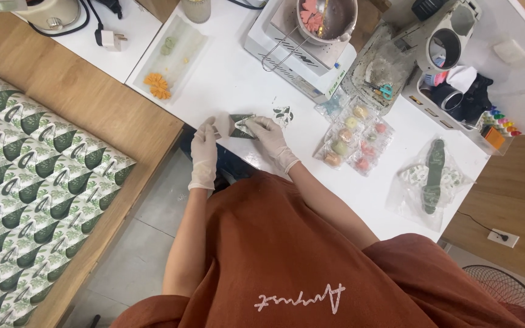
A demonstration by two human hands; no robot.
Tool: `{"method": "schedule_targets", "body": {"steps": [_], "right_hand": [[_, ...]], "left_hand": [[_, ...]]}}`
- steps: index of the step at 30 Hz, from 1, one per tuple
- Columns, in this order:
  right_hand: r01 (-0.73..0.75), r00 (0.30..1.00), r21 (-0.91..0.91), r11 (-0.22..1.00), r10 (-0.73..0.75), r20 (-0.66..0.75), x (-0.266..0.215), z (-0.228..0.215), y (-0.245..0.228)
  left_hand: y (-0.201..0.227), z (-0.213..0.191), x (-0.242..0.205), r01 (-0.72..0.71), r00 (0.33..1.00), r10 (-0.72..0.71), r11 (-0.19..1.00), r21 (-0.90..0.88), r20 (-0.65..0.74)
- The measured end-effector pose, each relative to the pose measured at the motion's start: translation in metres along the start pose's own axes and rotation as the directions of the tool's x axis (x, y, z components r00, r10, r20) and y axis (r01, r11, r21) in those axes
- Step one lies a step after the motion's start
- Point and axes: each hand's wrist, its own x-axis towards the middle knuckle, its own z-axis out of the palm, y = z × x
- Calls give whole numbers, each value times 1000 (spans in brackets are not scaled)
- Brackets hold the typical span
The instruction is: The person folds a white paper box by hand, then places a green packaged item inside it and closes the box.
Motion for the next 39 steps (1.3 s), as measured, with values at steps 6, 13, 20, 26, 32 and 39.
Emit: {"method": "schedule_targets", "body": {"steps": [6, 13, 20, 26, 32, 39], "right_hand": [[91, 996, 14, 996, -91, 9, 0, -1, -4], [86, 996, 34, 996, -86, -4, 8, -7, 8], [73, 997, 71, 995, -73, -4, 10, -10, 10], [167, 986, -74, 983, -167, -3, 2, -7, 2], [351, 897, -499, 792, -437, -63, 7, 1, 4], [403, 864, -615, 678, -503, 12, 10, -3, 14]], "left_hand": [[51, 24, -19, -210, 972, 116, 820, 533, 204], [56, 32, -18, -329, 944, 235, 702, 632, 230], [50, 36, -3, -470, 876, 351, 460, 754, 331], [51, 41, 15, -624, 766, 334, 180, 761, 549], [45, 36, 36, -705, 702, 268, 134, 697, 659], [44, 28, 34, -758, 543, 321, -211, 617, 776]]}}
